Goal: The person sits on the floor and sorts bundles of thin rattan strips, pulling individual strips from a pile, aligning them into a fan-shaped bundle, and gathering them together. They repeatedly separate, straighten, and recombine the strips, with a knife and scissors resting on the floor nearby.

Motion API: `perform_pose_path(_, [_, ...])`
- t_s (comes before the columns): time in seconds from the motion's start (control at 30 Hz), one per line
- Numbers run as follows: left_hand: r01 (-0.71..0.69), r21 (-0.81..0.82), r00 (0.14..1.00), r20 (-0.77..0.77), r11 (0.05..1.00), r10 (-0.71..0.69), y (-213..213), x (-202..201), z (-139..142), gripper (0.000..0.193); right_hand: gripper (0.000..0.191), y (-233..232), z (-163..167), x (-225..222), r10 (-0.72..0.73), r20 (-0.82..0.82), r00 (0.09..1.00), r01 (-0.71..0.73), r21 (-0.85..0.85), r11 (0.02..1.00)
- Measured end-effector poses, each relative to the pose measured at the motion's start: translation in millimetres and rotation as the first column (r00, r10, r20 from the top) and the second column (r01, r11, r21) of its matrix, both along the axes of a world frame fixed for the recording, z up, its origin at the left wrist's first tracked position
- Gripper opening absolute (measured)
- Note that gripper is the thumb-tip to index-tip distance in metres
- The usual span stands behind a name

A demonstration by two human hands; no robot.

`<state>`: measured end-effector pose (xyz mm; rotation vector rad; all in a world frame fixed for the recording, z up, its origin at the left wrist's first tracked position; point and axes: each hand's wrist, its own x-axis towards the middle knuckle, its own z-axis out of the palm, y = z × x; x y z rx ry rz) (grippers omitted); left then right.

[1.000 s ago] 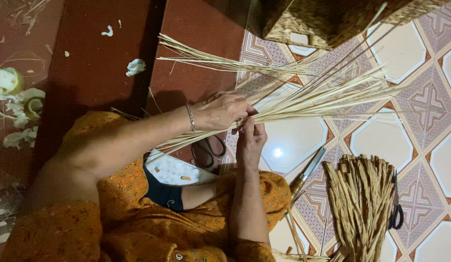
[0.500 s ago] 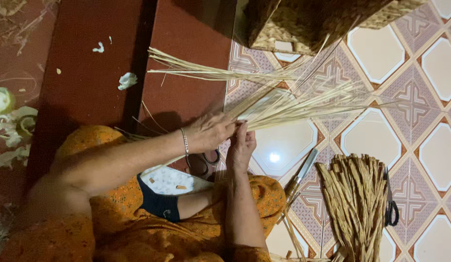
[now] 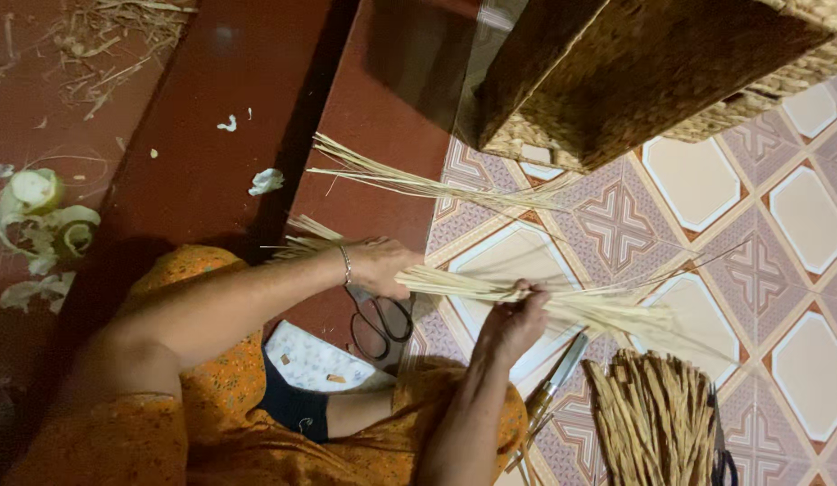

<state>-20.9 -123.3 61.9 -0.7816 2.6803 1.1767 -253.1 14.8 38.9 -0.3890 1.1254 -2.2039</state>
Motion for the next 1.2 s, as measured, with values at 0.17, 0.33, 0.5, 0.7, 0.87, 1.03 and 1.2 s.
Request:
perform_pose_path(0.17, [0.005,-0.087,0.996,-0.086,0.996,-0.013,16.0,-10.4,-23.8,0.03,0.033,11.6,16.8,-12.7,-0.091,-0.109,0.99,0.085,-0.053,0.995])
perform_pose_path(0.33, [-0.083,-0.486,0.992,-0.123,0.87,0.026,10.3,-37.3,-53.1,0.018,0.035,18.2,20.2,-25.4,-0.144,-0.056,0.988,0.154,0.25,0.956])
perform_pose_path(0.5, [0.212,-0.438,0.908,0.42,0.874,-0.01,3.6,-40.4,-63.2,0.072,0.033,22.0,16.4,-40.6,-0.114,0.072,0.991,0.084,0.335,0.939])
perform_pose_path(0.7, [0.141,-0.373,0.928,0.372,0.917,0.008,-27.7,-56.1,-75.0,0.08,0.032,20.9,9.1,-44.1,-0.08,0.1,0.992,0.041,0.341,0.939])
perform_pose_path(0.87, [-0.21,-0.552,0.937,0.123,0.807,0.328,-83.2,-83.5,-75.5,0.085,0.028,20.0,5.4,-40.2,-0.038,0.074,0.996,0.013,0.309,0.951])
perform_pose_path(1.03, [-0.24,-0.567,0.9,0.174,0.788,0.399,-96.7,-85.0,-68.8,0.077,0.024,21.6,4.2,-43.2,-0.055,0.081,0.995,0.028,0.301,0.953])
perform_pose_path(1.2, [-0.14,-0.631,0.977,0.038,0.763,0.211,-91.0,-70.0,-74.0,0.021,0.023,20.2,5.0,-43.9,-0.039,0.105,0.994,0.006,0.296,0.955])
